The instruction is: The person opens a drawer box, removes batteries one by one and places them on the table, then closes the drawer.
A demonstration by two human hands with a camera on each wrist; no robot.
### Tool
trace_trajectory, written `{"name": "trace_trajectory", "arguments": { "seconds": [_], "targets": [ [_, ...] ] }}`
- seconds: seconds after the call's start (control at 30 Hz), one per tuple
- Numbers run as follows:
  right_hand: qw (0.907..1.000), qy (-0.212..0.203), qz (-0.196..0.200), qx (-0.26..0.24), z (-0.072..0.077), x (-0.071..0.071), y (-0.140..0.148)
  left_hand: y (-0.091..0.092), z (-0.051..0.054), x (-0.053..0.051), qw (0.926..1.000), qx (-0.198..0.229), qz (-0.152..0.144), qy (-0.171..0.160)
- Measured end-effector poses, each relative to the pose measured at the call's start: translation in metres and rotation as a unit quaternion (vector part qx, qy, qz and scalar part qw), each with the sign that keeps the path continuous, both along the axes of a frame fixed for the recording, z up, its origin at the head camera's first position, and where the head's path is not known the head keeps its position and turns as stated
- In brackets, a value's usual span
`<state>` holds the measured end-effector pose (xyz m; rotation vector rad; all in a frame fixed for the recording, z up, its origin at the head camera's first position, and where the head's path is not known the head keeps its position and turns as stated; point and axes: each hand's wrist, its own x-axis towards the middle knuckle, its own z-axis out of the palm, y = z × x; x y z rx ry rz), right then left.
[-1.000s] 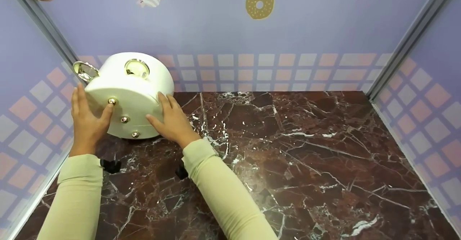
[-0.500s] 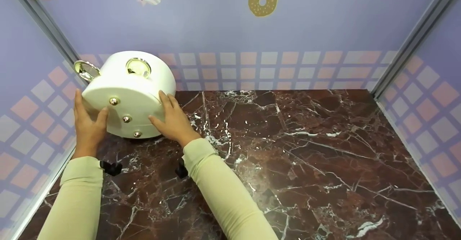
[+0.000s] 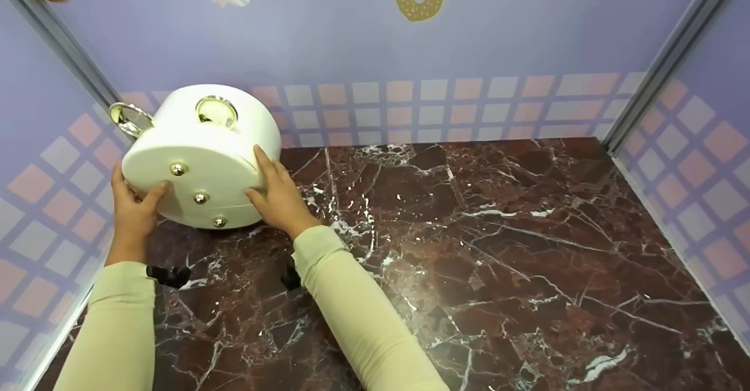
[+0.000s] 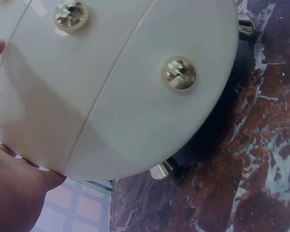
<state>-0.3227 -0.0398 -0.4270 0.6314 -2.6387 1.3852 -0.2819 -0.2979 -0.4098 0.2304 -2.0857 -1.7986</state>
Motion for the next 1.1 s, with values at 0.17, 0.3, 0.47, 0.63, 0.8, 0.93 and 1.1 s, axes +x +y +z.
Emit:
{"name": "trace_trajectory", "arguments": {
  "seconds": [0.17, 0.3, 0.47, 0.63, 0.8, 0.93, 1.1],
  "targets": [
    [0.9999, 0.015, -0.001, 0.001, 0.001, 0.000, -0.002, 0.000, -0.001, -0.001, 0.9997, -0.001, 0.013, 0.018],
    [0.9998, 0.019, 0.001, 0.000, 0.002, 0.002, -0.002, 0.002, -0.002, 0.001, 0.9993, -0.004, 0.023, 0.031],
    [0.9999, 0.015, 0.006, -0.002, 0.001, 0.004, 0.001, 0.012, 0.007, 0.015, 0.9995, 0.004, 0.016, 0.027],
    [0.9999, 0.010, 0.008, -0.004, 0.003, 0.004, 0.007, 0.016, 0.005, 0.013, 0.9993, -0.004, 0.011, 0.034],
    [0.9998, 0.015, 0.007, -0.006, 0.004, 0.004, 0.016, 0.015, -0.008, 0.002, 0.9982, -0.008, 0.005, 0.060],
    [0.9997, 0.024, 0.006, -0.007, 0.003, 0.004, 0.024, 0.020, -0.013, -0.001, 0.9971, -0.023, 0.007, 0.073],
    [0.9995, 0.028, 0.006, -0.014, 0.002, 0.004, 0.033, 0.030, -0.015, -0.002, 0.9954, -0.020, 0.007, 0.093]
  ]
}}
